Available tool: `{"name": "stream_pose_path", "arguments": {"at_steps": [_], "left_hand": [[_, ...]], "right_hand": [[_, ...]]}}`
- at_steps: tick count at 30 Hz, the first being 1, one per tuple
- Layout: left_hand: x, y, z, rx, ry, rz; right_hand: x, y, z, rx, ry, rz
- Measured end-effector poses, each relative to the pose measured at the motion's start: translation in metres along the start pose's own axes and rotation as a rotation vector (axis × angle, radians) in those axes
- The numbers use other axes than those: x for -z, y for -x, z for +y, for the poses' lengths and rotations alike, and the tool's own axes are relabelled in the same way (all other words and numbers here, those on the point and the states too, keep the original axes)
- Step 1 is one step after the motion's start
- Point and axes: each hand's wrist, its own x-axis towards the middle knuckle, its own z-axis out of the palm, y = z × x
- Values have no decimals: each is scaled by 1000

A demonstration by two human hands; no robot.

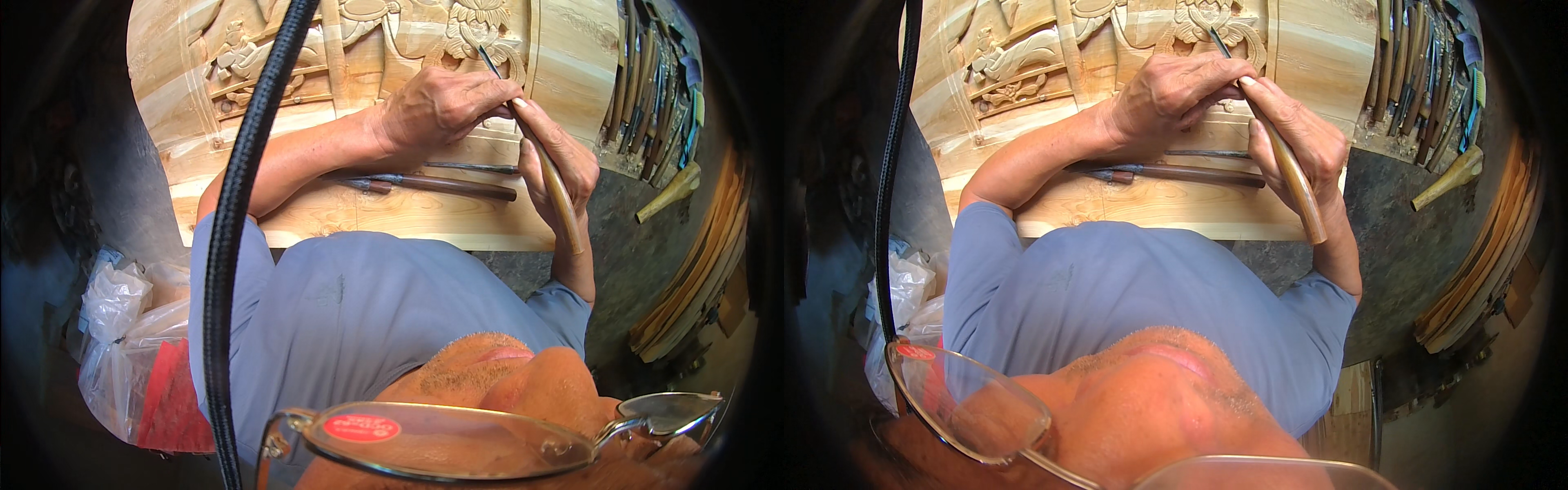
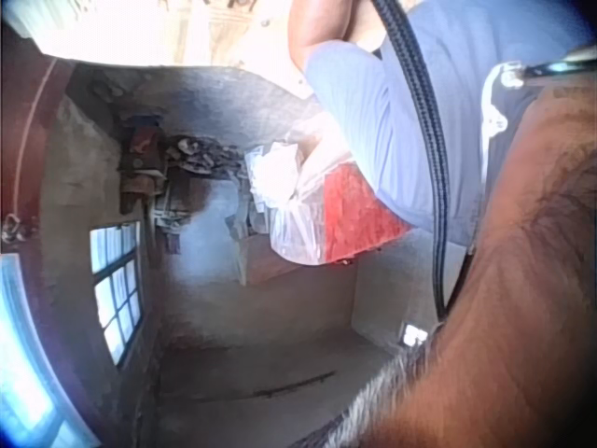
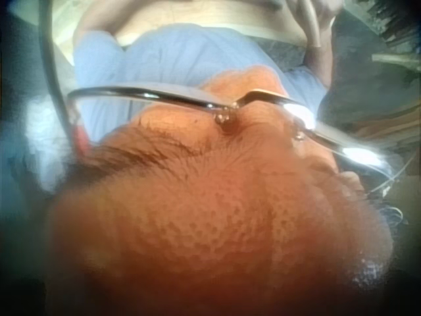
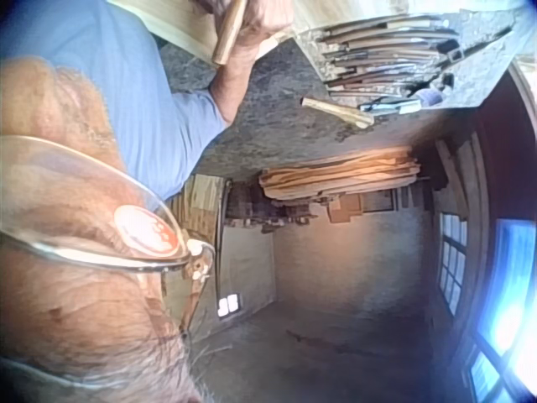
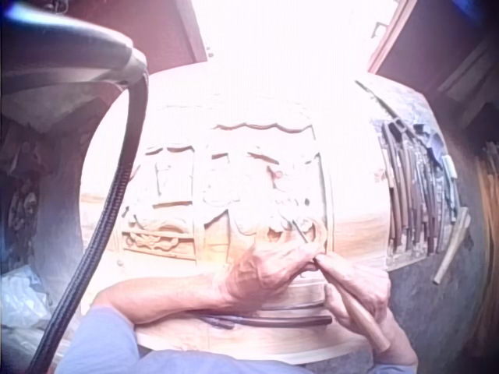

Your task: The person carves intricate patterns into a wooden panel using a chisel and a mallet, and later uses a smaller carving tool for fine details.

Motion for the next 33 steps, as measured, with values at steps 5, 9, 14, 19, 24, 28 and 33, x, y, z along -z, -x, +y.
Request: {"name": "stream_pose_path", "arguments": {"at_steps": [5, 9, 14, 19, 24, 28, 33], "left_hand": [[1, -3, 0, -11, 6, -17], [3, -2, 1, 0, -10, -41], [5, -3, 2, 3, -53, -77], [2, -3, 0, -1, -56, -61], [0, -3, 1, 32, -18, -48], [-2, -5, 0, 33, -12, -34], [0, -6, 1, 62, -18, -71]], "right_hand": [[1, 2, 8, 13, -24, -2], [1, 2, 11, 0, -50, -8], [-1, 3, 14, -9, -72, 7], [-1, 3, 18, 14, -59, 12], [0, 5, 25, -2, -90, -2], [2, 4, 28, 8, -103, -12], [5, 2, 34, 60, -105, -40]]}}
